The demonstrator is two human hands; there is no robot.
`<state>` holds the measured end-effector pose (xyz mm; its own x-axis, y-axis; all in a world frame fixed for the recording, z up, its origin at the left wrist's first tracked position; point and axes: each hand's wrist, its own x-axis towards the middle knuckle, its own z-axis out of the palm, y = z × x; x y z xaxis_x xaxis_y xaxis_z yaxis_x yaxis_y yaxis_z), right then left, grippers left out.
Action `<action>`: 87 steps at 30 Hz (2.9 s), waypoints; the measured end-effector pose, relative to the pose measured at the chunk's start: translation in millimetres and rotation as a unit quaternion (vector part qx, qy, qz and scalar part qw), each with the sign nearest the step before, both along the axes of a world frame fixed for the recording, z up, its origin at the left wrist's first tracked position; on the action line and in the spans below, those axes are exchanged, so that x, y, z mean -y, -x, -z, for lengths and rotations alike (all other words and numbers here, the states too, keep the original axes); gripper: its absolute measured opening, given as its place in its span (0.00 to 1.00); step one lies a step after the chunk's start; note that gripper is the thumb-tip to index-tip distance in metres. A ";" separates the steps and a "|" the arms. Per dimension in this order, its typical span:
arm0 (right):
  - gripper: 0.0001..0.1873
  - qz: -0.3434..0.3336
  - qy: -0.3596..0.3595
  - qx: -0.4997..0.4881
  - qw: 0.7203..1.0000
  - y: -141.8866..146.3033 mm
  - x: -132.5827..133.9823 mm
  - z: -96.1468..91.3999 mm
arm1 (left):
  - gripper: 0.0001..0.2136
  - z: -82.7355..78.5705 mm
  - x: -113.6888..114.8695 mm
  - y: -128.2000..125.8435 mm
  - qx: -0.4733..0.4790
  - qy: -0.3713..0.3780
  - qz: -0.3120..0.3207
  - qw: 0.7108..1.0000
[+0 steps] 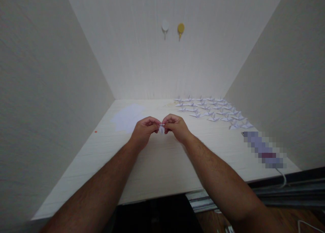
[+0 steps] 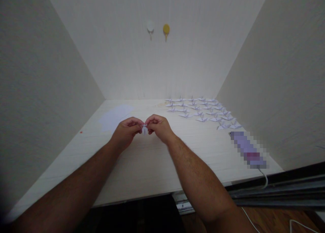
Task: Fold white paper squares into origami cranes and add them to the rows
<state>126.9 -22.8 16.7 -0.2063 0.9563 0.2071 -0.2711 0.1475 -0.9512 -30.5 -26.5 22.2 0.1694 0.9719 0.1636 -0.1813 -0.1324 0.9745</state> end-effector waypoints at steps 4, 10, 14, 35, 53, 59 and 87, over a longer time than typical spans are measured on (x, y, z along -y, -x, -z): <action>0.05 -0.006 0.008 0.002 1.000 -0.4 0.5 -0.5 | 0.05 -3.5 1.8 -0.3 0.000 0.012 0.007 1.000; 0.05 -0.010 0.023 0.000 1.000 -0.6 -0.6 2.9 | 0.04 -5.5 3.6 -1.1 0.005 0.033 0.018 0.999; 0.04 -0.017 0.014 0.008 1.000 -0.8 0.1 2.5 | 0.04 -5.4 3.8 -1.1 0.002 0.044 0.023 0.999; 0.13 0.060 0.003 0.082 0.995 1.1 0.0 1.1 | 0.09 0.6 -2.3 2.3 -0.002 0.070 -0.021 0.997; 0.10 0.097 -0.058 0.143 0.983 0.6 5.6 -2.2 | 0.08 2.8 -4.1 3.6 -0.084 -0.034 -0.037 0.995; 0.15 0.119 -0.064 0.150 0.979 2.2 7.7 -3.1 | 0.06 -5.2 2.1 1.1 -0.162 -0.117 -0.083 0.976; 0.10 0.175 -0.088 0.155 0.968 5.5 5.4 -1.1 | 0.06 1.2 3.7 -2.8 -0.181 -0.145 -0.145 0.962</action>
<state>121.4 -28.2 17.8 0.0452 0.9342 0.3538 0.1194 0.3466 -0.9304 -27.7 -30.2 21.0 -0.0058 0.9096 0.4155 0.2489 -0.4011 0.8816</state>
